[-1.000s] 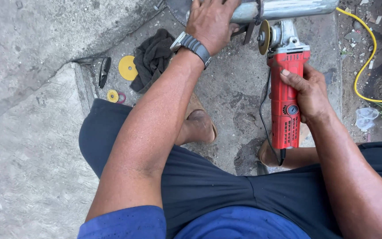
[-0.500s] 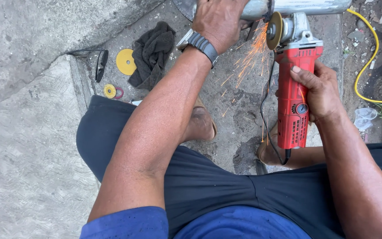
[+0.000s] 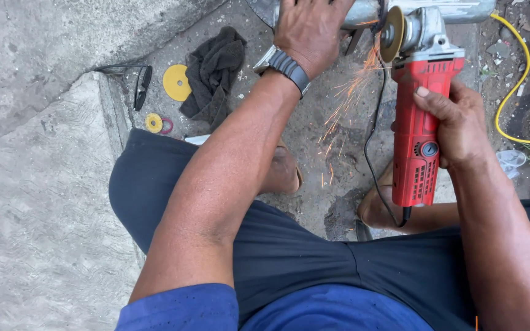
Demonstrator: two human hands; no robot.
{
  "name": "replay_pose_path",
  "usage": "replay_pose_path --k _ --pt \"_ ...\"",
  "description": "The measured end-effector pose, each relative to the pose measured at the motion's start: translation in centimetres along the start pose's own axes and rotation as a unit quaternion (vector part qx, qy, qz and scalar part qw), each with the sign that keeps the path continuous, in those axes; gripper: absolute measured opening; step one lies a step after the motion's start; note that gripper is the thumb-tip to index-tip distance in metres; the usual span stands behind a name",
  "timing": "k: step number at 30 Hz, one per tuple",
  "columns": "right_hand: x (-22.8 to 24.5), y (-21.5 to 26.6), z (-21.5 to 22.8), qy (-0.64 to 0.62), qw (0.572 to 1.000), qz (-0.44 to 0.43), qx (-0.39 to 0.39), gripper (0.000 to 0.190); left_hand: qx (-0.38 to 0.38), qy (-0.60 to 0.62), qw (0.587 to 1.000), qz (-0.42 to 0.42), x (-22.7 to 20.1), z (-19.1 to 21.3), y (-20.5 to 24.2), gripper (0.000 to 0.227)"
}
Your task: The person is using a handheld angle grinder to smooth out a weld on a metal pipe, rotating the pipe to reach all sides.
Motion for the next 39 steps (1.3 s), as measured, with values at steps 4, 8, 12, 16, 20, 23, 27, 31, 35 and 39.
replay_pose_path --k 4,8,12,16,20,23,27,31,35,39 --pt "0.8 0.3 -0.1 -0.02 1.0 0.0 0.002 0.039 0.018 -0.033 0.999 -0.004 -0.1 -0.4 0.5 0.089" --pt "4.2 2.2 0.5 -0.068 0.997 0.033 -0.032 0.039 -0.034 0.021 0.999 -0.019 -0.1 1.5 -0.1 0.053" --pt "7.1 4.2 4.4 -0.261 0.958 0.095 -0.071 0.053 0.076 0.082 0.993 0.046 -0.6 3.6 0.0 0.039" --pt "5.5 1.5 14.0 -0.356 0.928 0.085 -0.07 0.06 0.115 0.128 0.979 0.113 -2.6 7.1 1.9 0.049" --pt "1.9 -1.9 21.7 -0.403 0.886 0.135 0.188 0.091 0.194 0.275 0.9 0.275 -5.8 12.6 6.1 0.046" --pt "5.8 0.3 19.5 -0.305 0.94 0.15 0.021 0.086 0.203 0.36 0.809 0.418 -8.2 12.9 10.7 0.058" --pt "2.6 0.4 19.1 -0.199 0.939 0.134 -0.247 0.037 0.136 0.395 0.762 0.495 -10.2 9.1 15.9 0.055" --pt "3.3 2.0 16.1 -0.042 0.957 0.174 -0.227 0.042 0.105 0.413 0.727 0.539 -10.0 5.0 17.9 0.055" --pt "5.1 2.9 11.8 0.037 0.957 0.228 -0.175 0.061 0.079 0.426 0.696 0.573 -9.8 1.7 19.8 0.044" --pt "8.8 4.4 6.9 0.179 0.933 0.275 -0.147 0.095 0.038 0.481 0.619 0.619 -9.8 0.8 19.9 0.039"
Point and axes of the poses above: each hand's wrist, its own y-axis away from the middle knuckle, its own z-axis out of the back of the hand, x = y × z, the point moved 7 cm from there along -y, towards the middle knuckle, and after that the axes turned 9 degrees about -x, right-handed, at the moved point
